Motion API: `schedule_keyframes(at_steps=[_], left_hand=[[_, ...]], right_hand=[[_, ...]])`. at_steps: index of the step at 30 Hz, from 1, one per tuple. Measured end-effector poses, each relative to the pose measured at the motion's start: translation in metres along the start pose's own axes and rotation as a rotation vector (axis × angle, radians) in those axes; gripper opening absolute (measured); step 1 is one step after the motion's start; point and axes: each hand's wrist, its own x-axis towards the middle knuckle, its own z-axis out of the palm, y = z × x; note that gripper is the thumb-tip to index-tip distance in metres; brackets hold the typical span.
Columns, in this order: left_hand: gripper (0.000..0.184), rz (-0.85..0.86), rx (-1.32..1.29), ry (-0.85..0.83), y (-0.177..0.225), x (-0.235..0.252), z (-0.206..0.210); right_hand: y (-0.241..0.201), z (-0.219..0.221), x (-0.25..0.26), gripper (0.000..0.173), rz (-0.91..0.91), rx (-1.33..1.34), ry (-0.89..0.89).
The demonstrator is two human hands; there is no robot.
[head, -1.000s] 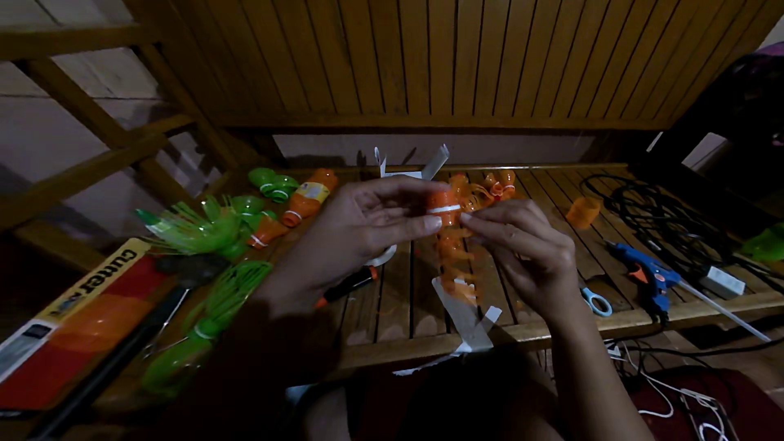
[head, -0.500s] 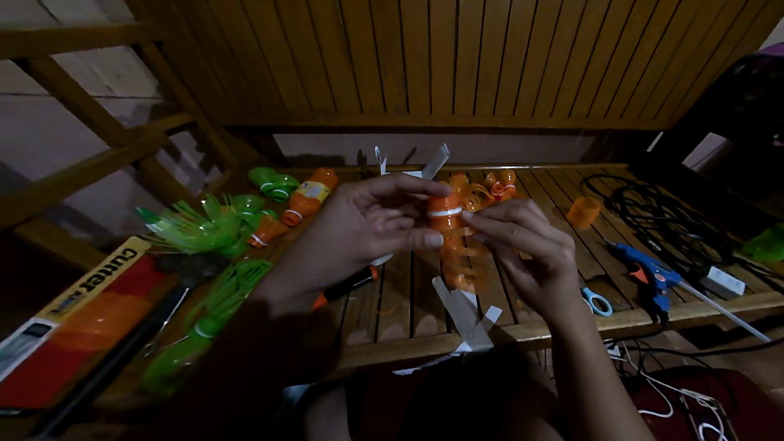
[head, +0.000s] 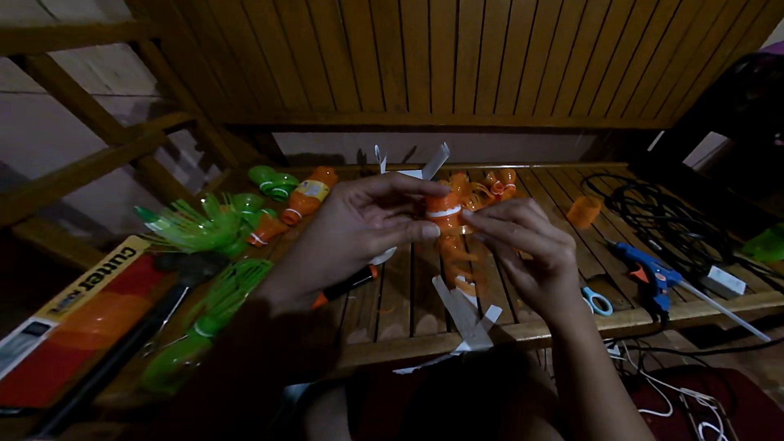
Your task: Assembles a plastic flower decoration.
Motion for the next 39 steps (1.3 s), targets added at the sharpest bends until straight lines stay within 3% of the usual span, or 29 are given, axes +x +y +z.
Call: schedule_keyframes(at_steps=[14,29,39], left_hand=[[0.039,-0.076,-0.028,-0.07,0.0034,-0.0007,-0.0022],[0.039,-0.284,-0.169,0.069,0.0091,-0.0027,-0.003],[0.037,-0.173,-0.209,0.017,0.0041,-0.0039,0.0031]], right_hand=[[-0.0001,0.0002,-0.0009,0.02,-0.01,0.064,0.016],[0.0003,-0.0034,-0.0022,0.019,0.009,0.052,0.015],[-0.0013,0.0041,-0.0021,0.017,0.034,0.114,0.045]])
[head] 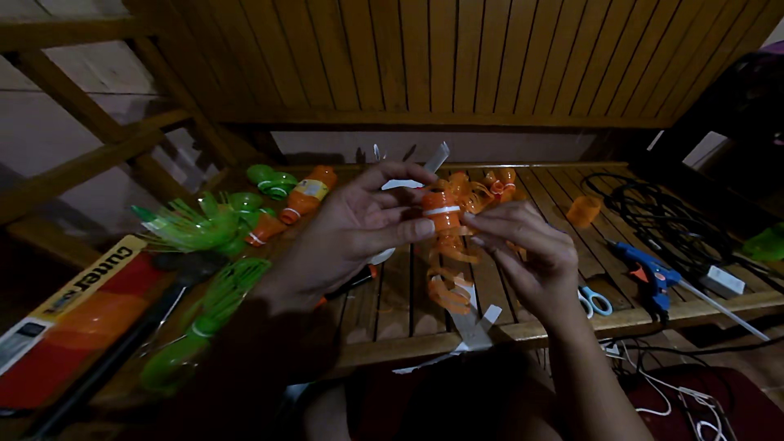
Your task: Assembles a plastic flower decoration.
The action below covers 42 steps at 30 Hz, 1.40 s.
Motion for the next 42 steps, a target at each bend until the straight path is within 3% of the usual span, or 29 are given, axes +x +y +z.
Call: schedule_keyframes(at_steps=[6,15,27,31,36,42], left_hand=[[0.026,0.169,0.177,0.0,-0.002,-0.001,0.004],[0.045,0.375,0.317,0.058,-0.008,-0.004,0.011],[0.024,0.84,0.683,0.272,-0.027,-0.006,0.018],[0.021,0.915,0.851,0.412,-0.031,-0.01,0.028],[0.014,0.916,0.877,0.542,-0.034,-0.011,0.038],[0.014,0.971,0.64,0.575,-0.041,-0.003,0.04]], right_hand=[[-0.001,0.004,-0.001,0.015,0.074,0.119,0.048],[-0.002,0.007,-0.002,0.015,0.125,0.204,0.098],[-0.008,0.013,-0.002,0.014,0.135,0.276,0.1],[-0.011,0.015,-0.002,0.015,0.15,0.303,0.091],[-0.015,0.023,-0.002,0.015,0.125,0.342,0.112],[-0.018,0.029,-0.001,0.013,0.115,0.36,0.178]])
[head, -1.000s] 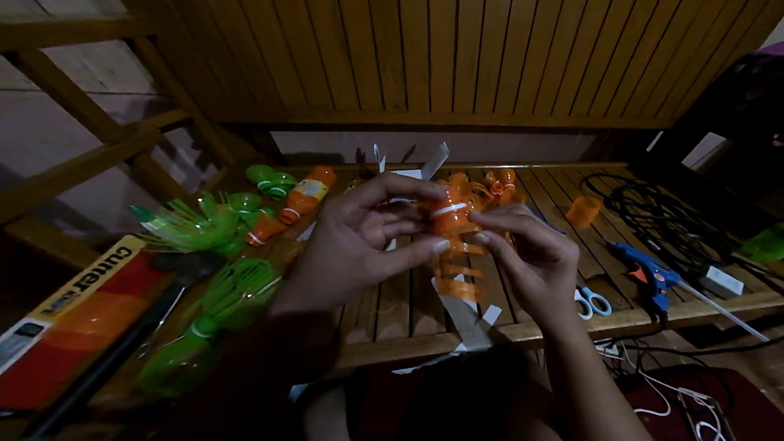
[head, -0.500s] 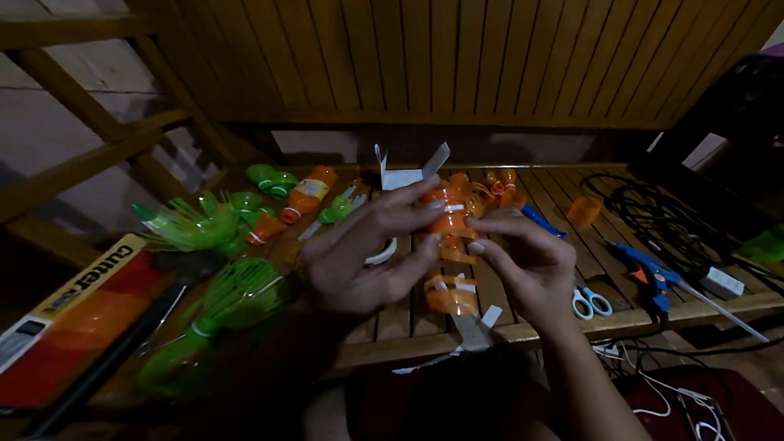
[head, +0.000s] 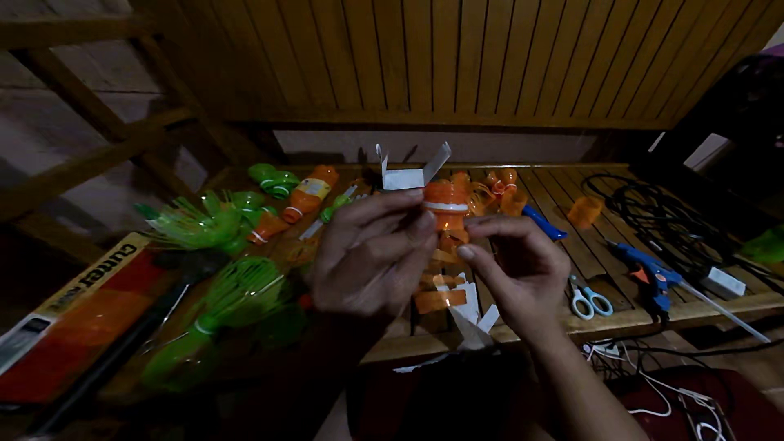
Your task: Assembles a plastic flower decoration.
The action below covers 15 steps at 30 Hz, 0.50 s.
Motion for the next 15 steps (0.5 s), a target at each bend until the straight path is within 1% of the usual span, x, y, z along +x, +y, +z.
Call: schedule_keyframes(at_steps=[4,7,10,13,15], left_hand=[[0.015,-0.044,-0.015,0.066,0.005,-0.004,0.01],[0.015,-0.073,-0.044,0.155,0.005,-0.009,0.021],[0.013,-0.114,-0.053,0.174,0.009,-0.013,0.028],[0.015,-0.171,-0.079,0.247,0.014,-0.016,0.039],[0.018,-0.209,-0.086,0.281,0.017,-0.017,0.044]], right_hand=[[0.001,0.004,-0.002,0.012,-0.05,-0.073,0.051],[0.002,0.01,-0.004,0.011,-0.103,-0.135,0.119],[0.002,0.016,-0.005,0.008,-0.131,-0.189,0.206],[0.004,0.02,-0.004,0.007,-0.13,-0.251,0.267],[0.003,0.022,-0.004,0.008,-0.094,-0.216,0.291]])
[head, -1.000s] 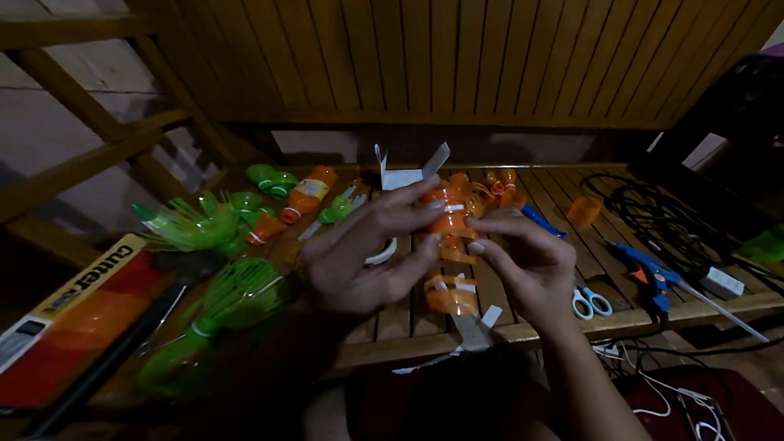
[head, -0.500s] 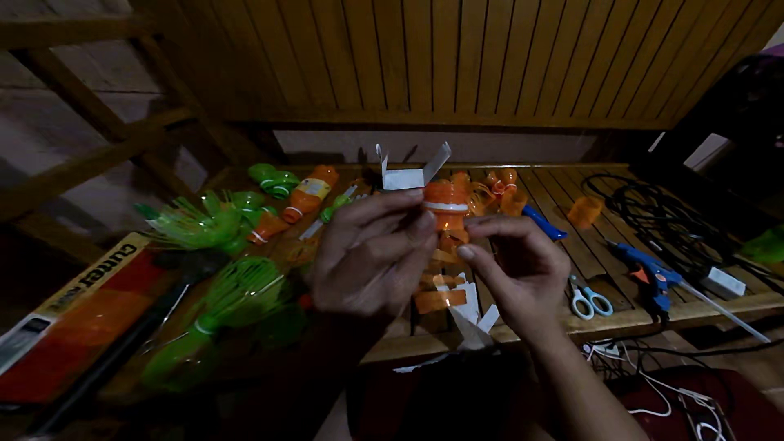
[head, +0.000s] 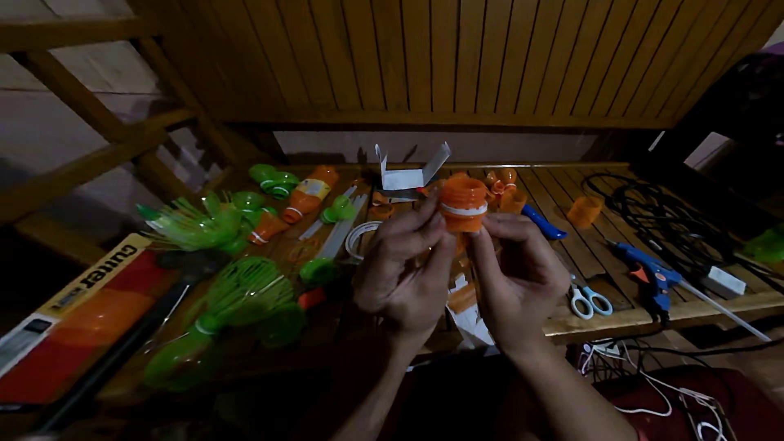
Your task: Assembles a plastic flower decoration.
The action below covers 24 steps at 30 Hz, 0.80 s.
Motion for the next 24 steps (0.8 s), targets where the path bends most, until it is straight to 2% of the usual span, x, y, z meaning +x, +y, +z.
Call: schedule_keyframes(at_steps=[5,7,9,16,24], left_hand=[[0.019,-0.058,0.01,0.041,0.002,-0.005,0.009],[0.019,-0.063,-0.016,0.04,0.002,-0.005,0.012],[0.02,-0.086,-0.032,0.017,0.0,-0.003,0.012],[0.023,-0.265,-0.082,-0.183,-0.004,0.017,-0.001],[0.016,-0.232,-0.091,-0.478,-0.019,0.065,-0.013]], right_hand=[[-0.005,0.003,0.001,0.013,0.137,0.049,0.041],[-0.004,0.003,0.001,0.018,0.149,0.07,0.041],[-0.003,0.002,0.003,0.017,0.154,0.069,0.051],[0.001,-0.006,0.01,0.012,0.188,-0.011,0.043],[0.014,-0.003,0.038,0.014,0.235,0.089,-0.035]])
